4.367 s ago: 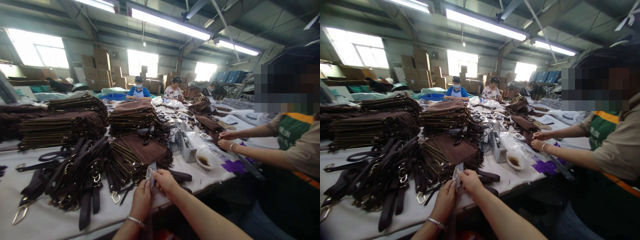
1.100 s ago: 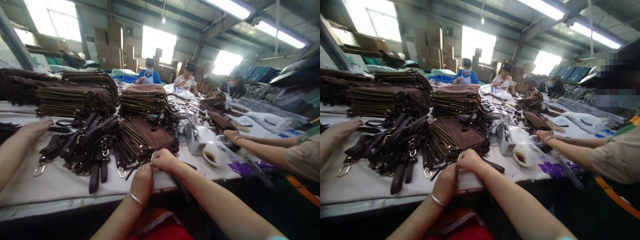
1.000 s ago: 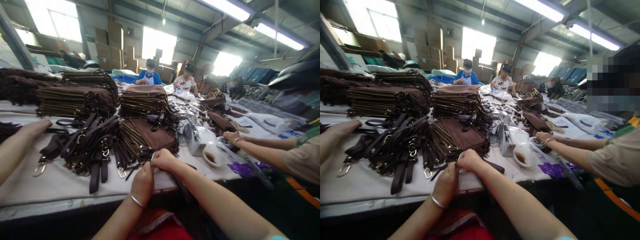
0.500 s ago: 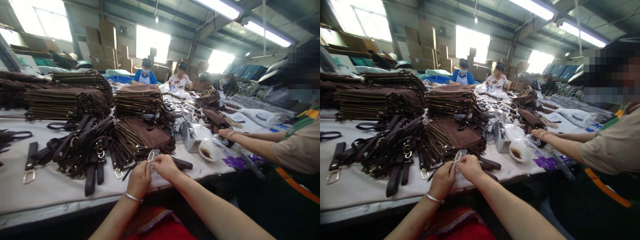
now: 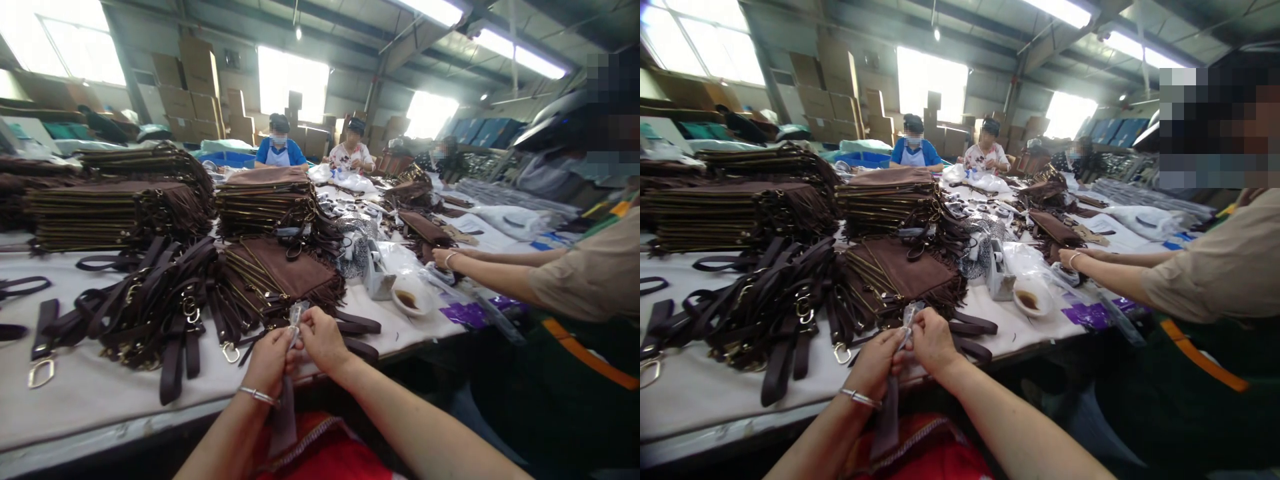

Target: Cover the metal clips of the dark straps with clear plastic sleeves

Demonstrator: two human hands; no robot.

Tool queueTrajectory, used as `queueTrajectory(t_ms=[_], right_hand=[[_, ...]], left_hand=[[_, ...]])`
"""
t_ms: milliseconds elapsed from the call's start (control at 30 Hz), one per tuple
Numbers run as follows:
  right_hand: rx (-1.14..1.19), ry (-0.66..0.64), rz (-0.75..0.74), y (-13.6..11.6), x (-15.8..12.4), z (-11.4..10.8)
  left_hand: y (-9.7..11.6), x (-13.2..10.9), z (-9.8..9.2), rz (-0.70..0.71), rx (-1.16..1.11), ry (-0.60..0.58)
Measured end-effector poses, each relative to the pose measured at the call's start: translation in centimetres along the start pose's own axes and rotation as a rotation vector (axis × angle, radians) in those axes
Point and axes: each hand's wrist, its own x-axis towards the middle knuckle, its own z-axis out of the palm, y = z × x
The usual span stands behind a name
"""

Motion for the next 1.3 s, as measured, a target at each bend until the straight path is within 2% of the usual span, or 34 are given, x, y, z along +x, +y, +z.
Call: queueTrajectory(t_ms=[100,200,333,500,633,733,800,867,933,1000,1167,1300], right_hand=[[0.108,-0.003,0.024,0.3,0.2,0.5],[0.26,-0.074,0.126,0.6,0.8,1.1],[0.326,-0.155,0.203,0.6,1.8,1.7],[0.326,-0.182,0.258,0.3,1.6,1.1],[0.388,-0.201,0.332,0.0,-0.2,0.5],[0.556,-0.21,0.401,-0.1,-1.0,0.2],[0.666,-0.167,0.393,0.0,-0.9,-0.2],[0.812,-0.2,0.435,0.3,-0.5,-0.6],[0.982,-0.329,0.542,0.5,-0.2,-1.0],[1.133,-0.464,0.65,0.7,0.0,-1.4],[1.339,-0.602,0.79,0.6,0.1,-1.8],[1.375,-0.619,0.832,0.7,0.2,-2.0]], left_hand=[[0.8,0.0,0.1,-0.16,-0.193,-0.092],[1.7,-0.1,-0.1,-0.304,-0.309,-0.154],[1.9,-0.3,-0.1,-0.356,-0.368,-0.145],[0.1,-0.7,0.4,-0.168,-0.304,-0.005],[-0.8,-1.3,0.8,0.057,0.117,0.117],[-0.7,-1.8,0.5,0.288,0.401,0.111],[-0.5,-1.9,-0.1,0.383,0.467,0.058],[-0.4,-1.6,-0.7,0.251,0.307,0.019],[-0.2,-1.0,-1.1,0.045,0.066,0.01],[0.2,-0.4,-1.2,-0.079,-0.072,-0.024],[1.3,0.2,-0.3,-0.198,-0.24,-0.139],[1.4,0.3,0.1,-0.272,-0.364,-0.186]])
